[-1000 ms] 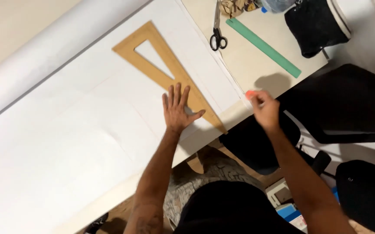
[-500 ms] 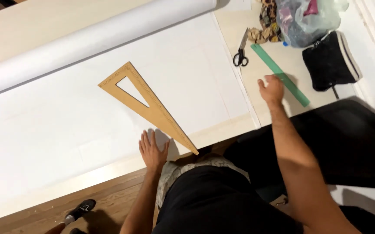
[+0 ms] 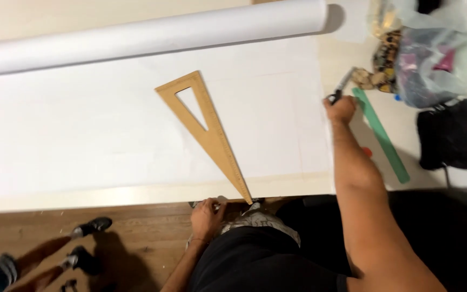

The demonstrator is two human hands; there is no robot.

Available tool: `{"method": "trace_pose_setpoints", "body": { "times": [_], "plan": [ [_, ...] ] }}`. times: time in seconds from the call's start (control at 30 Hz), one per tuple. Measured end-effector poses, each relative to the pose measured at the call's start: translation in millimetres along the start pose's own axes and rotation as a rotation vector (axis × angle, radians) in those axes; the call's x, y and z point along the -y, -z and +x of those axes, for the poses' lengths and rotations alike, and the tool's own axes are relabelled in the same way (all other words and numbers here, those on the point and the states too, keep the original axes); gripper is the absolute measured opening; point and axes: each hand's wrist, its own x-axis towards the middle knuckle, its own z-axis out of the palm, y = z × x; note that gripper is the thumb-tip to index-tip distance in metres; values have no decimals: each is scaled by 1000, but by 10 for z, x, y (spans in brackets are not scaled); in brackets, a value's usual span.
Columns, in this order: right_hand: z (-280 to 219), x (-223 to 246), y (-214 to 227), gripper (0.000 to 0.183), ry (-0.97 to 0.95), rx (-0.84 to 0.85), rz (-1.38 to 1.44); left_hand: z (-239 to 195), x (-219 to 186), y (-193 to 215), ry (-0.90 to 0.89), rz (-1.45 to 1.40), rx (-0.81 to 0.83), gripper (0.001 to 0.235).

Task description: Drafting patterns on a large roll of paper using a triangle ruler and a marker.

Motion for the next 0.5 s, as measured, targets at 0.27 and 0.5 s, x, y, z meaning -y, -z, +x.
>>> {"method": "trace_pose_setpoints", "body": {
  "times": [0.27, 0.5],
  "plan": [
    [-293, 215, 667, 38, -121, 257, 353, 187, -864, 661, 265, -370, 559, 68],
    [-1773, 337, 2119, 22, -301, 340, 1141, 524, -1062, 363, 18, 2, 616, 69]
  ]
}}
